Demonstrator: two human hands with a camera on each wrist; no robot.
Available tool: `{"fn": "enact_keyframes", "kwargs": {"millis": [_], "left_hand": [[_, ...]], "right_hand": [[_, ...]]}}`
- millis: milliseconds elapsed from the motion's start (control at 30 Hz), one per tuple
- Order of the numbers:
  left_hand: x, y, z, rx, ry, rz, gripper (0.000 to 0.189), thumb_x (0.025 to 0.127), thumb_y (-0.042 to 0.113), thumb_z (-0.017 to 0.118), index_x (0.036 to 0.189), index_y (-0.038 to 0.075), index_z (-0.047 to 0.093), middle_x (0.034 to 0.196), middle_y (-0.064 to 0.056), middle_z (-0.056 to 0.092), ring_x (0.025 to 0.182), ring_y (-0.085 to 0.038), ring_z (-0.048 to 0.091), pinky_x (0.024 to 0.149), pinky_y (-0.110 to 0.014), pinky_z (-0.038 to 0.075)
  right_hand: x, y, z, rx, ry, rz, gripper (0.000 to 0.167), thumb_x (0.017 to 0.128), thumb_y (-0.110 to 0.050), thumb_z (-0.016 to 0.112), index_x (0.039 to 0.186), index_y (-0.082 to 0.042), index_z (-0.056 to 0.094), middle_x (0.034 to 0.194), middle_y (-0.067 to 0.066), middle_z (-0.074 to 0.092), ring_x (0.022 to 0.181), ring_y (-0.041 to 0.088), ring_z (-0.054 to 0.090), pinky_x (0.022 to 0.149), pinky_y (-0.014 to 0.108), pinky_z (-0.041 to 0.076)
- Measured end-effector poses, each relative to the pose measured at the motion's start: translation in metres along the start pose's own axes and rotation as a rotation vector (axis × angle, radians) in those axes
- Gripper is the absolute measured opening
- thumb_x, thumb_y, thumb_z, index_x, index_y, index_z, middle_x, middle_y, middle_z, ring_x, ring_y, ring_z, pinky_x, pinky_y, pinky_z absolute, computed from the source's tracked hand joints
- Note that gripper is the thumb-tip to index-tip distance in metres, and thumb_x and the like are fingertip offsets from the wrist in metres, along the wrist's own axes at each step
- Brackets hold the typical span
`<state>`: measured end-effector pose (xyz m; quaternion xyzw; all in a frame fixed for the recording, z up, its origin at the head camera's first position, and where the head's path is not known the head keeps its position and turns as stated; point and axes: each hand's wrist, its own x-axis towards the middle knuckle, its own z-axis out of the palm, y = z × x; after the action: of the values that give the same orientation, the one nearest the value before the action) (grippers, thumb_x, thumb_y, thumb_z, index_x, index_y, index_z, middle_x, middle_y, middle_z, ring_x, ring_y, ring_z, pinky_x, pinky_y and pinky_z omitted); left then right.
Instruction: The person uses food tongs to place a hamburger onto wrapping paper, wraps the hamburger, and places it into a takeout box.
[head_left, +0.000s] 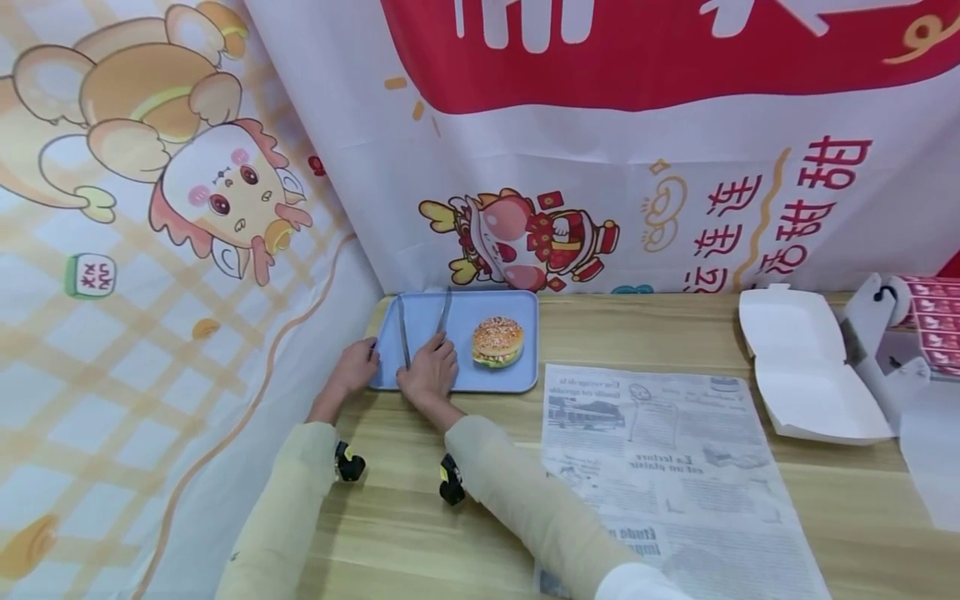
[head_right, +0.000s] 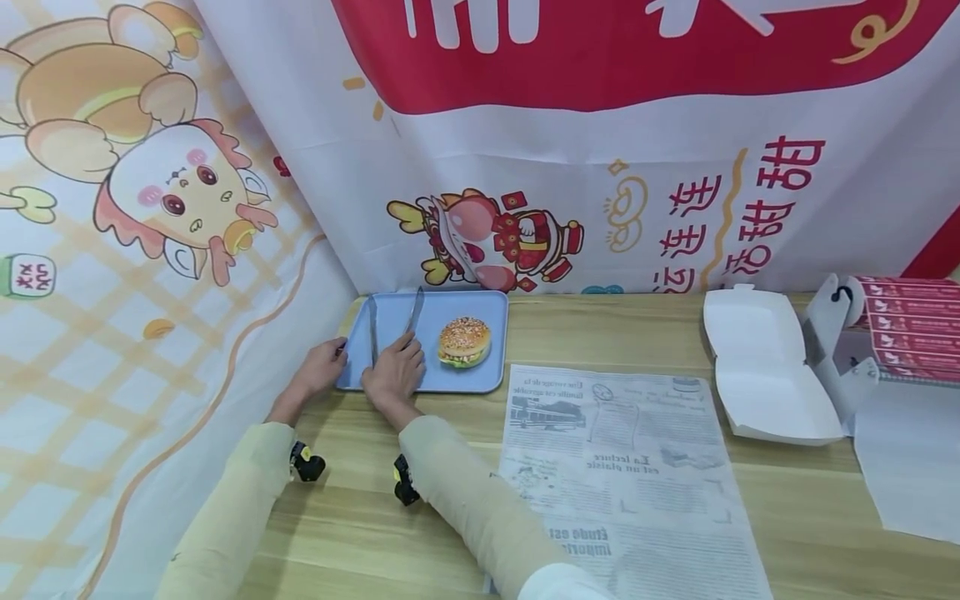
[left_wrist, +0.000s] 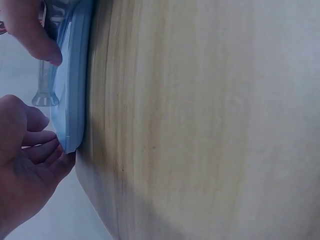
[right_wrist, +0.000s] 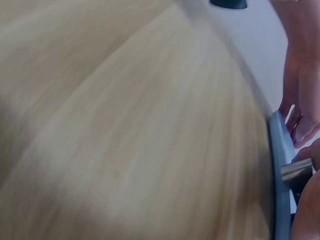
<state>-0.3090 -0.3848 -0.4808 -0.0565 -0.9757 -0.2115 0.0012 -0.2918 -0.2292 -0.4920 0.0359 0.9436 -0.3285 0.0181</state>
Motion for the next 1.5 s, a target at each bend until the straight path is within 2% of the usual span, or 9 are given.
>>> {"fn": "enact_keyframes", "kwargs": {"millis": [233,400,500,600,733,967,1200,1367,1500], "left_hand": [[0.001,0.002,0.001,0.012,0.000,0.027,0.044,0.087,-0.012,0.043,0.131,-0.019,0.051,0.119,-0.038,0.062,0.111,-0.049,0.062,0.097,-0.056,0.051],[0.004,0.001,-0.002,0.020,-0.004,0.023,0.048,0.087,-0.013,0.043,0.135,-0.016,0.050,0.126,-0.036,0.060,0.113,-0.048,0.061,0.097,-0.055,0.052],[0.003,-0.001,-0.004,0.019,-0.012,0.016,0.049,0.088,-0.011,0.043,0.137,-0.014,0.050,0.129,-0.034,0.060,0.114,-0.047,0.061,0.097,-0.055,0.052],[0.002,-0.002,-0.006,0.019,-0.028,0.010,0.051,0.088,-0.010,0.043,0.138,-0.014,0.048,0.130,-0.034,0.059,0.115,-0.047,0.061,0.098,-0.055,0.052],[-0.002,-0.005,-0.009,0.037,-0.017,0.013,0.049,0.089,-0.010,0.043,0.137,-0.015,0.049,0.129,-0.035,0.059,0.113,-0.048,0.061,0.096,-0.055,0.052],[-0.004,-0.009,-0.008,0.065,-0.024,0.016,0.046,0.090,-0.009,0.043,0.135,-0.017,0.049,0.125,-0.037,0.060,0.111,-0.049,0.061,0.094,-0.057,0.052],[-0.004,-0.010,-0.004,0.049,-0.032,-0.009,0.049,0.090,-0.009,0.043,0.138,-0.016,0.047,0.126,-0.036,0.060,0.110,-0.047,0.062,0.094,-0.055,0.053],[-0.003,-0.011,-0.003,0.030,-0.037,-0.014,0.052,0.087,-0.011,0.044,0.139,-0.017,0.045,0.125,-0.037,0.059,0.111,-0.047,0.061,0.095,-0.055,0.052],[-0.001,-0.008,-0.002,0.035,-0.042,-0.016,0.054,0.086,-0.012,0.045,0.140,-0.015,0.045,0.119,-0.036,0.062,0.103,-0.042,0.063,0.090,-0.053,0.053]], "right_hand": [[0.005,0.011,-0.005,0.028,0.012,-0.039,0.096,0.086,-0.034,0.068,0.156,0.005,0.016,0.139,0.025,0.047,0.121,0.033,0.053,0.101,0.041,0.048],[0.008,0.013,-0.019,0.200,-0.055,-0.020,0.096,0.087,-0.029,0.069,0.158,0.000,0.012,0.143,0.027,0.043,0.106,0.035,0.061,0.081,0.043,0.056],[0.007,0.012,-0.027,0.268,-0.100,-0.024,0.097,0.087,-0.030,0.070,0.158,0.000,0.012,0.144,0.027,0.044,0.106,0.038,0.062,0.081,0.043,0.056],[0.003,0.010,-0.036,0.292,-0.124,-0.069,0.096,0.087,-0.031,0.071,0.158,0.001,0.015,0.143,0.027,0.047,0.110,0.039,0.062,0.089,0.044,0.056],[-0.005,0.006,-0.049,0.330,-0.131,-0.168,0.090,0.090,-0.031,0.071,0.155,0.004,0.020,0.136,0.027,0.055,0.107,0.037,0.065,0.087,0.043,0.058],[-0.015,0.012,-0.071,0.288,-0.140,-0.282,0.073,0.092,-0.039,0.070,0.144,0.003,0.040,0.110,0.019,0.069,0.095,0.028,0.071,0.073,0.034,0.060],[-0.015,0.031,-0.095,0.273,-0.205,-0.384,0.075,0.094,-0.041,0.066,0.149,-0.001,0.033,0.084,0.005,0.068,0.067,0.014,0.064,0.057,0.025,0.053],[-0.013,0.049,-0.112,0.139,-0.261,-0.486,0.075,0.096,-0.041,0.064,0.149,0.000,0.030,0.077,0.002,0.065,0.058,0.010,0.060,0.048,0.023,0.049],[-0.012,0.066,-0.124,0.066,-0.300,-0.539,0.072,0.095,-0.040,0.064,0.145,0.001,0.034,0.082,0.006,0.064,0.057,0.013,0.059,0.044,0.023,0.048]]}}
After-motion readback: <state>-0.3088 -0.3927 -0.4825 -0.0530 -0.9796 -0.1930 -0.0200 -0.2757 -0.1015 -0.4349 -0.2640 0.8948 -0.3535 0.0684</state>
